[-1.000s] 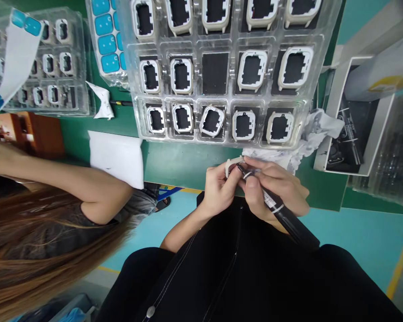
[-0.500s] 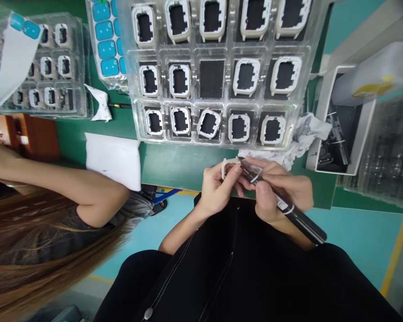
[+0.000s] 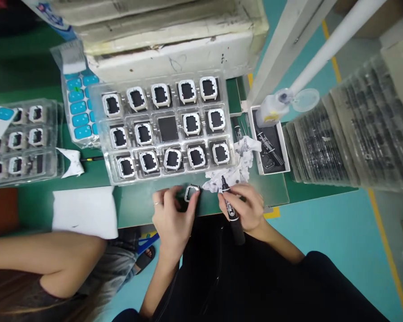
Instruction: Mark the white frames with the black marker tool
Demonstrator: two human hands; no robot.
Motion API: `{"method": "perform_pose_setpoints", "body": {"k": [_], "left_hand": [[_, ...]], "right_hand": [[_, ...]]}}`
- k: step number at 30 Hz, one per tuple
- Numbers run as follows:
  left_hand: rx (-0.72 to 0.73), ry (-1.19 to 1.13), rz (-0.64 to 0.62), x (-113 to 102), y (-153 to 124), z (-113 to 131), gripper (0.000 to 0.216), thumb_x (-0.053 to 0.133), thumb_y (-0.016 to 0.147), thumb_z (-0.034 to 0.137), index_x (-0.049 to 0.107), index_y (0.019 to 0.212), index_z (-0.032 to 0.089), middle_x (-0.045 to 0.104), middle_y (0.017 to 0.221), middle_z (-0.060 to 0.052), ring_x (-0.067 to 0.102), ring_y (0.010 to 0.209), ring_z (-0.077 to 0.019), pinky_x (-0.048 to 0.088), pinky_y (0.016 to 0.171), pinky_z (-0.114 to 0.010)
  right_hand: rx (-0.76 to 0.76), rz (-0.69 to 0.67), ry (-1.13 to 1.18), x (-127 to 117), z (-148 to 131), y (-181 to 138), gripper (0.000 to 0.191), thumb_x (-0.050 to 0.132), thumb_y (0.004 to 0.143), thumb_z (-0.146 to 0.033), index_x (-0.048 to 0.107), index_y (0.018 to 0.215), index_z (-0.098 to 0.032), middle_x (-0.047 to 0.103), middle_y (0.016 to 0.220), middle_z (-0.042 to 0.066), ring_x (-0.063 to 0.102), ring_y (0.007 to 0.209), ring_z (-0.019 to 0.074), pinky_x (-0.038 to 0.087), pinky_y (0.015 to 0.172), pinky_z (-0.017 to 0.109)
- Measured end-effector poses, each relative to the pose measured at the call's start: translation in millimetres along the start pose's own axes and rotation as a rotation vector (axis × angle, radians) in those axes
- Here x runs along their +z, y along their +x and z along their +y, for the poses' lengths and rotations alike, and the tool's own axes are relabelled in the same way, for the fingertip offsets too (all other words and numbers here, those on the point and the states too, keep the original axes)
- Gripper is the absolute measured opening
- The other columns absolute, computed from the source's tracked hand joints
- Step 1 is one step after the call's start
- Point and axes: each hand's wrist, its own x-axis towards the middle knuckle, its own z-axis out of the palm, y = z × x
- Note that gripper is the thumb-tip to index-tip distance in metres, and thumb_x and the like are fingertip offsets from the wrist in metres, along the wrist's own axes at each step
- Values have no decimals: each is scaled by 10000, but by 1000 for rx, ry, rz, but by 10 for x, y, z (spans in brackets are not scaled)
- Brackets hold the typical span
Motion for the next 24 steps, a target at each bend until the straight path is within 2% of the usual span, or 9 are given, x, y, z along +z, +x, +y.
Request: {"method": "perform_pose_setpoints", "body": {"k": [3, 5, 8, 11, 14, 16, 18, 21, 24], "left_hand": [[56, -256, 98, -116, -100, 107, 173, 765, 1041, 330, 699, 960, 192, 601, 878, -37, 559, 724, -170, 434, 687, -311], [2, -634, -116, -180, -177, 227, 192, 678, 1097, 387, 724, 1061, 203, 642, 893, -49, 596, 733, -176, 471, 661, -300], [-203, -1042, -440, -204, -255, 433, 307, 767, 1053, 435, 678, 1288, 259, 712, 1009, -38, 679, 765, -162, 555, 668, -261], [-349, -1180, -441, -161, -270, 553, 295, 864, 981, 307, 649, 1175, 255, 703, 974, 1, 707, 777, -137, 567, 688, -221], [-405, -1281, -474, -111, -249, 534, 235, 784, 1040, 339, 649, 1202, 234, 724, 1005, -26, 699, 738, -147, 575, 696, -264], [-429, -1321, -455, -82, -218, 482, 210, 681, 1091, 366, 650, 1229, 211, 732, 986, -44, 686, 697, -160, 562, 694, -297], [-446, -1346, -424, -51, -178, 432, 213, 611, 1102, 370, 653, 1195, 183, 706, 898, -39, 661, 660, -164, 531, 679, -301], [-460, -1395, -401, 4, -122, 387, 233, 599, 1069, 374, 652, 1154, 163, 635, 809, -17, 583, 619, -140, 456, 626, -267], [-432, -1411, -384, 54, -97, 370, 303, 617, 1085, 448, 642, 1160, 155, 567, 798, 1, 492, 599, -109, 376, 573, -237]], "right_hand": [[-48, -58, 3, 4, -42, 42, 303, 714, 976, -45, 763, 1247, -170, 668, 972, 67, 678, 781, 187, 589, 651, 341], [-100, -112, 14, 6, -76, 97, 275, 685, 997, -59, 777, 1239, -151, 648, 944, 67, 672, 795, 201, 587, 652, 350], [-139, -193, 73, -11, -134, 174, 294, 631, 1031, -90, 775, 1284, -133, 657, 957, 77, 681, 873, 226, 638, 726, 374], [-123, -282, 210, -97, -150, 233, 374, 596, 1040, -80, 735, 1384, -127, 696, 1033, 106, 689, 982, 251, 659, 798, 401], [-81, -302, 288, -232, 1, 351, 481, 581, 1007, -10, 668, 1461, -144, 758, 1061, 76, 716, 938, 197, 651, 793, 356], [-38, -204, 153, -298, 237, 513, 457, 595, 991, -2, 685, 1412, -156, 769, 934, 15, 685, 749, 143, 588, 669, 297], [-21, -142, -209, -301, 543, 739, 258, 638, 1015, -79, 766, 1216, -179, 739, 827, 4, 633, 661, 148, 476, 572, 303], [153, -468, -714, -172, 934, 1096, 145, 682, 1004, -182, 800, 940, -127, 756, 933, 146, 733, 919, 324, 505, 690, 400], [353, -809, -844, -1, 1048, 1304, 193, 708, 1007, -233, 815, 1020, -72, 759, 1069, 238, 741, 1025, 398, 519, 765, 437]]}}
